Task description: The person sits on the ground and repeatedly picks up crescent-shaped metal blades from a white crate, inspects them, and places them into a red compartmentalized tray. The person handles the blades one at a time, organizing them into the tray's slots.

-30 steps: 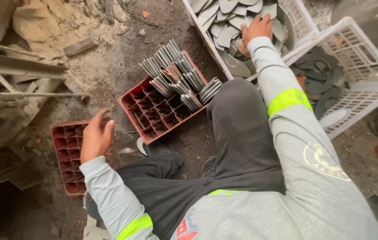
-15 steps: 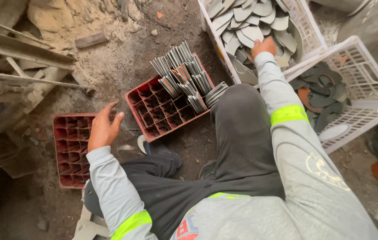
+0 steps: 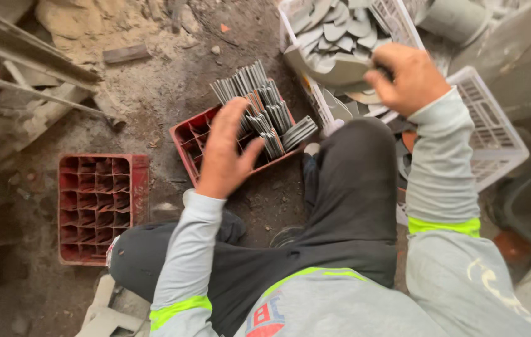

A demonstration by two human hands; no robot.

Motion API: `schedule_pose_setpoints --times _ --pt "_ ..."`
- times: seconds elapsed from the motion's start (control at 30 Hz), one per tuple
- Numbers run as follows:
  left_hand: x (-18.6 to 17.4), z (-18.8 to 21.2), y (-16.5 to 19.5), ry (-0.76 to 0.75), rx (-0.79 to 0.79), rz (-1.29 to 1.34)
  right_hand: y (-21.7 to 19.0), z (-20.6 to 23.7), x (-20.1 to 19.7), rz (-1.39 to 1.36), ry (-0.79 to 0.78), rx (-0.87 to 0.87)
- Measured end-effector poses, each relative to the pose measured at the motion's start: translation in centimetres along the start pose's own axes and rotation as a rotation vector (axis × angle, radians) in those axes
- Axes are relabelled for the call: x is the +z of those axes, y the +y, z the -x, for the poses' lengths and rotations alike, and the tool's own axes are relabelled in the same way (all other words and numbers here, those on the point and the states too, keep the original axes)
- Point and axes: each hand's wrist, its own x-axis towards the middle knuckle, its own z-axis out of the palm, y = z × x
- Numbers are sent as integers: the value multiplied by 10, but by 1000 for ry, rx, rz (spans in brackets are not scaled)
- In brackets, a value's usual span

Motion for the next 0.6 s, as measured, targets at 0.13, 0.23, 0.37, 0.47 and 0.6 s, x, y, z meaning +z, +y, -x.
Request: schedule_pose_setpoints --times 0.13,0.23,0.37,0.47,0.6 --pt "9 11 34 48 115 -29 -87 -30 13 -29 -240 -369" --pt "12 20 26 -161 -350 383 -116 -38 53 -235 -385 -339" --pt "17 33 -7 124 -538 1113 -133 -20 124 -981 -112 -48" --pt "24 41 -32 320 -619 1169 -132 -3 166 -1115 -158 -68" --pt "37 44 -54 382 -513 966 -120 7 199 -1192 -131 233"
